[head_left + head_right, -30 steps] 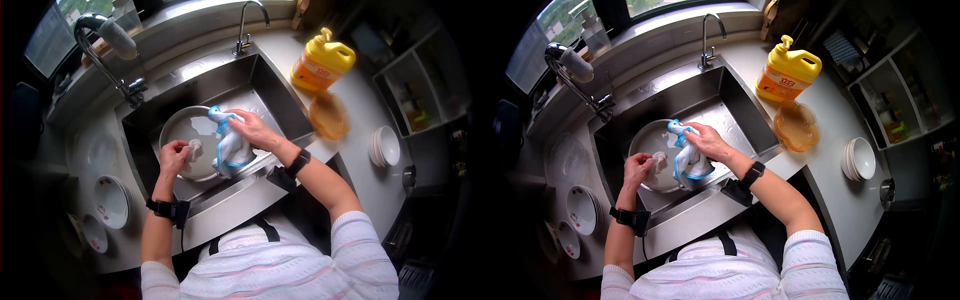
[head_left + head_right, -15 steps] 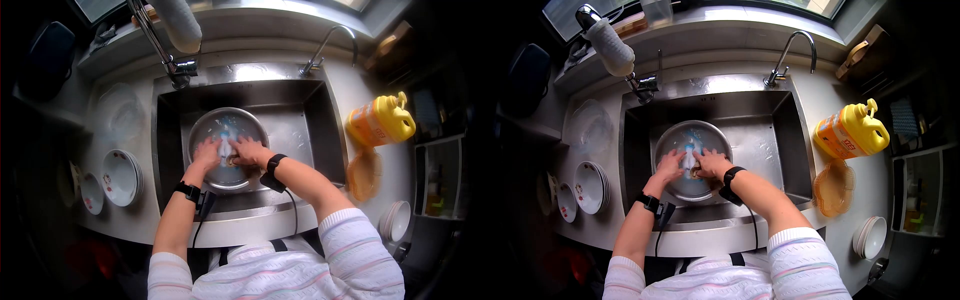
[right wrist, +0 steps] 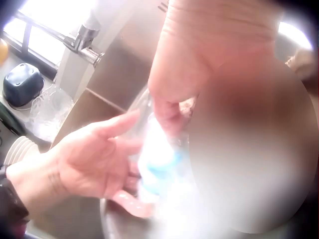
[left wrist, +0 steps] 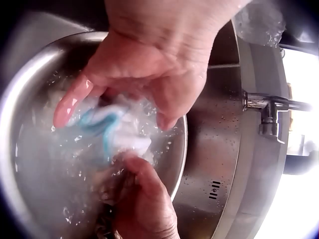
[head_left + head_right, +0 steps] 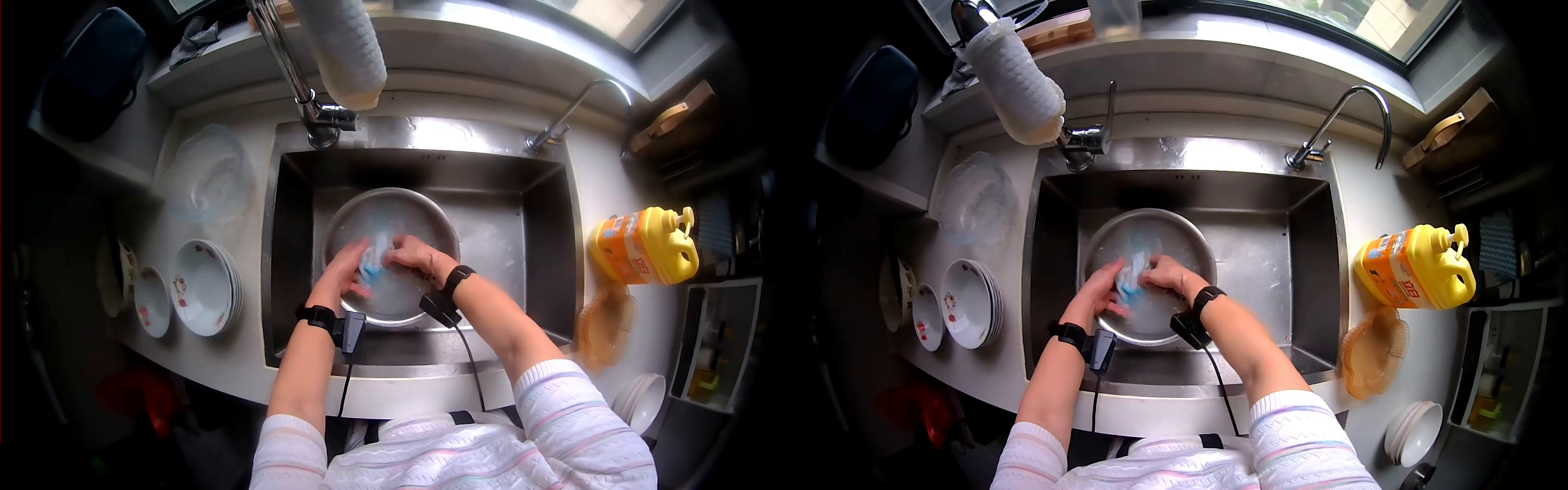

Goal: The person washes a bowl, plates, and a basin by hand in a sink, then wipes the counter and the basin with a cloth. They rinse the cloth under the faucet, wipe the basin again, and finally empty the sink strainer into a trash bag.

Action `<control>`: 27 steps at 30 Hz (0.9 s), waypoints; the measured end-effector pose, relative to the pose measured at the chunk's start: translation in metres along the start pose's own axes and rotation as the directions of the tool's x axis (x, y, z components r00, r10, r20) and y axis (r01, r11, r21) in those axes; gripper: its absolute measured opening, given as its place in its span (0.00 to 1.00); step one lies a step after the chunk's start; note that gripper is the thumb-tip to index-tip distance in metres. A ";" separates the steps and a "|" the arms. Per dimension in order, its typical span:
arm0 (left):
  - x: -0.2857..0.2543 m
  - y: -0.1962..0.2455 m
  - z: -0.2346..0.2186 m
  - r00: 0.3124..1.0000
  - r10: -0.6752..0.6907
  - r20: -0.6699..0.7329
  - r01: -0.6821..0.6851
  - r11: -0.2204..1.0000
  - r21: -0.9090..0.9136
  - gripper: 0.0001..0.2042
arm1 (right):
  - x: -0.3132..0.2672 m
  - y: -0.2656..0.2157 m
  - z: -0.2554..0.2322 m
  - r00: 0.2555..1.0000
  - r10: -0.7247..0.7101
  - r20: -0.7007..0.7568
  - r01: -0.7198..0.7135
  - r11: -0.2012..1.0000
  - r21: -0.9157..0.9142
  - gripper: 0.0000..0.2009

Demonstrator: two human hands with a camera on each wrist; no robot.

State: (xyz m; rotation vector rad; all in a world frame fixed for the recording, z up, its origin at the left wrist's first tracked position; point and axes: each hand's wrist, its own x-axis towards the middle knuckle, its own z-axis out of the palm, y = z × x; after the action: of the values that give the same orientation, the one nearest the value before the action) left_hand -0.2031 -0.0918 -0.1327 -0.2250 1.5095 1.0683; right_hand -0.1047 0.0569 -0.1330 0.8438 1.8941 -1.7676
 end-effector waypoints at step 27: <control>0.007 0.003 0.021 0.945 0.161 -0.285 -0.204 0.971 -0.128 0.20 | 0.004 -0.005 0.029 0.937 -0.186 -0.295 0.207 0.977 0.041 0.14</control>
State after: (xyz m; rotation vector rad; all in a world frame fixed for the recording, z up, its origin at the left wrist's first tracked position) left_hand -0.1923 -0.0722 -0.1346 -0.3583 1.7197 1.3501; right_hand -0.1143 0.0286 -0.1351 1.0191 2.1793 -1.9273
